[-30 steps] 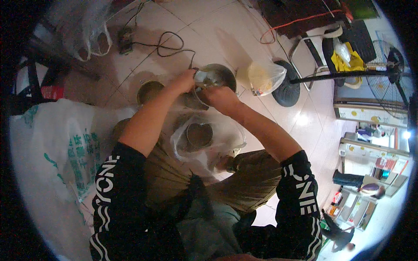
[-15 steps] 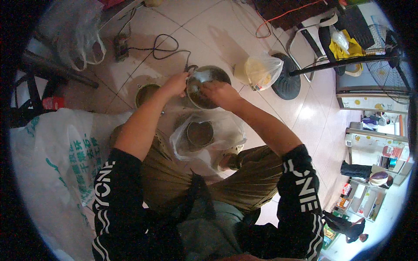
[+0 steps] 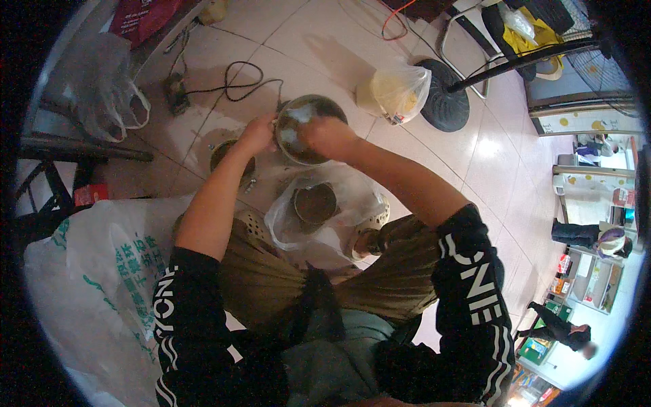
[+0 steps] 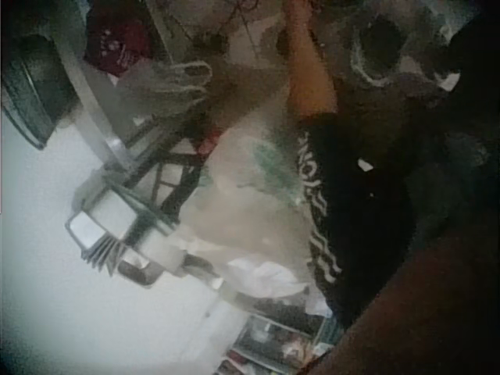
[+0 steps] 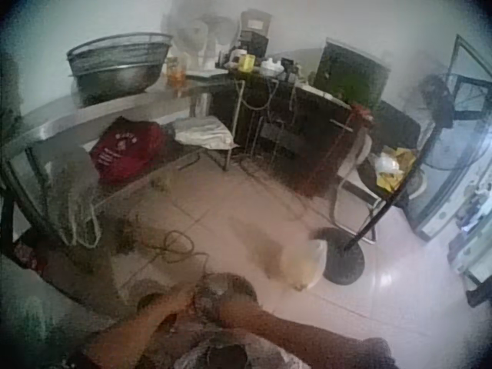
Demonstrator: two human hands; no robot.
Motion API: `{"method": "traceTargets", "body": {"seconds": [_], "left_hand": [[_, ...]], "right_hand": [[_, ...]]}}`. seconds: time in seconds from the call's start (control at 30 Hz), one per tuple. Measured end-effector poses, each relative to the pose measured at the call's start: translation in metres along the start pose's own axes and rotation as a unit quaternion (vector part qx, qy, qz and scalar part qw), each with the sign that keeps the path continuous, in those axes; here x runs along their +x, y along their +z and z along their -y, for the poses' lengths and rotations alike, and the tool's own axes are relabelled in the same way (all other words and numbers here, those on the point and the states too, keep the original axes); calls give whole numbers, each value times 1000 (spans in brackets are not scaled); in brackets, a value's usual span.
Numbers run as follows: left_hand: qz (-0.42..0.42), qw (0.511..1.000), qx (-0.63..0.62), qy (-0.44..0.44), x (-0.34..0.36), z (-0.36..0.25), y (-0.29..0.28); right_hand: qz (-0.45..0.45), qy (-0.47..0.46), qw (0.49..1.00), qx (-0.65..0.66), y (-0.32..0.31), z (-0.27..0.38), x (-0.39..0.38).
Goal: The person sits on the floor and sifts a brown powder from a metal bowl into a plastic bag using a sieve. They shake the sieve to pass the powder, then scrape the remaining contents into the bag with a wooden spatula. The person repeats this process with a second bowl and then moves the filled bag to a nearby shelf.
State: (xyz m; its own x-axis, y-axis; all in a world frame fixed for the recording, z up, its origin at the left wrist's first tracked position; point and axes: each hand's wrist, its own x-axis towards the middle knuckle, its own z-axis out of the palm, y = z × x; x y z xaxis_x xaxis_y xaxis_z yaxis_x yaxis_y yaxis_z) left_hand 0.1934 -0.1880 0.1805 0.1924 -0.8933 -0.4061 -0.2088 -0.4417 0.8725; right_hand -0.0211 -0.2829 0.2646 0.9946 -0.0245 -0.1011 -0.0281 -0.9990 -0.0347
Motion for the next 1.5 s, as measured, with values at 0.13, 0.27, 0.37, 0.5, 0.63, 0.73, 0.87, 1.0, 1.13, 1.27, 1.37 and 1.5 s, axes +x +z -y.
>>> {"method": "traceTargets", "body": {"seconds": [0.13, 0.27, 0.37, 0.5, 0.63, 0.73, 0.87, 1.0, 1.13, 1.27, 1.37, 1.5], "left_hand": [[-2, 999, -45, -18, -7, -5, -1], [10, 1000, -13, -16, -16, -38, 0], [7, 999, -45, -20, -17, -38, 0], [3, 1000, -12, 17, -13, -27, -1], [-9, 999, 24, 40, -22, -38, 0], [-22, 1000, -9, -3, -21, -41, 2], [-8, 999, 32, -7, -19, -44, 1], [-11, 1000, 21, 5, -20, -41, 1], [-13, 999, 22, 23, -20, -40, 2], [-21, 1000, 12, 4, -18, -34, 1], [-17, 1000, 24, -3, -15, -36, 1], [-32, 997, 54, 33, -15, -34, 2]], "right_hand": [[6, 53, 997, 60, 0, -10, -6], [78, 23, 996, 46, -8, 11, -42], [119, 61, 990, 46, -23, 10, -43], [76, 48, 995, 46, -21, 5, -43], [68, 137, 986, 62, -8, 24, -58], [128, 162, 978, 33, -12, 23, -64], [79, 92, 991, 56, -2, 8, -64], [-29, -18, 999, 3, -11, 23, -43], [24, 14, 1000, 3, -13, 21, -38], [1, -15, 1000, 9, -8, 22, -40], [-30, -2, 999, -11, 2, 11, -32], [5, 9, 999, -32, -3, -1, -14]]}}
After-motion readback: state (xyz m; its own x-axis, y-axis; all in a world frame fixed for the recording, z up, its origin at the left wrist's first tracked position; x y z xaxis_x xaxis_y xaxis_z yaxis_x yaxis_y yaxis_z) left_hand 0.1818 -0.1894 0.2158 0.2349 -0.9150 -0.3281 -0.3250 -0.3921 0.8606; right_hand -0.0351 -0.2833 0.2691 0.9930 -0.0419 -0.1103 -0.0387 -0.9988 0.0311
